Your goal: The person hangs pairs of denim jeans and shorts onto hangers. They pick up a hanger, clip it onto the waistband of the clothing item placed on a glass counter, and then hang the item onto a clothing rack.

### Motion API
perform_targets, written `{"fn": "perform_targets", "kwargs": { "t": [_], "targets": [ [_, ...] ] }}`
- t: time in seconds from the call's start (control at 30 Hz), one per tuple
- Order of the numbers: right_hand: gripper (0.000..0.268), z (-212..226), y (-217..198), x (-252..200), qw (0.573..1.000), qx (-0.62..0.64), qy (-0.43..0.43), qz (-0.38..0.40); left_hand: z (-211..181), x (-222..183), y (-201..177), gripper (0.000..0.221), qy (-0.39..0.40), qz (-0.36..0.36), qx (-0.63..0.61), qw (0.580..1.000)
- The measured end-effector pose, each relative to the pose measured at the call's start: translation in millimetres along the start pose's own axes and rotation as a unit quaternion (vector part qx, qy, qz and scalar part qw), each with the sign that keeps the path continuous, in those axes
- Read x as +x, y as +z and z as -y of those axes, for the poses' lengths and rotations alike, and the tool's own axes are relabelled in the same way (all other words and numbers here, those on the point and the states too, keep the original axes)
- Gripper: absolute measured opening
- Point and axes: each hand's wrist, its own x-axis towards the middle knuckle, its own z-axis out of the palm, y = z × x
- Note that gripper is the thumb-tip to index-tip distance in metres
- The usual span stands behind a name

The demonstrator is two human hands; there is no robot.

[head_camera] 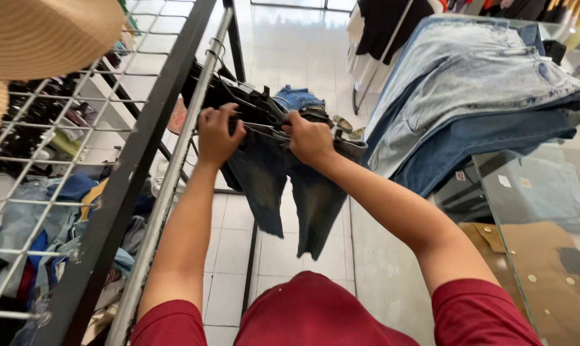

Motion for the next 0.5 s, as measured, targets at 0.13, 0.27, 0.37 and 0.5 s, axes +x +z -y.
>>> {"fn": "perform_targets", "kwargs": {
  "t": [0.13, 0.27, 0.37, 0.5],
  "targets": [
    [0.018, 23, 20, 24, 1.000, 0.015, -0.007, -0.005, 20, -9, -11, 0.044, -0.109, 0.011, -0.114, 0.988],
    [0.019, 44, 35, 53, 0.998, 0.051, -0.014, 0.028, 19, 3, -35, 0.031, -0.095, -0.123, -0.004, 0.988],
    [0.020, 59, 53, 71, 0.996, 0.070, -0.022, 0.041, 18, -11, -57, 0.022, -0.130, -0.132, 0.004, 0.983],
    [0.016, 81, 63, 96, 0.990, 0.130, -0.032, 0.051, 25, -15, -71, 0.026, -0.177, -0.123, 0.036, 0.976]
  ]
}}
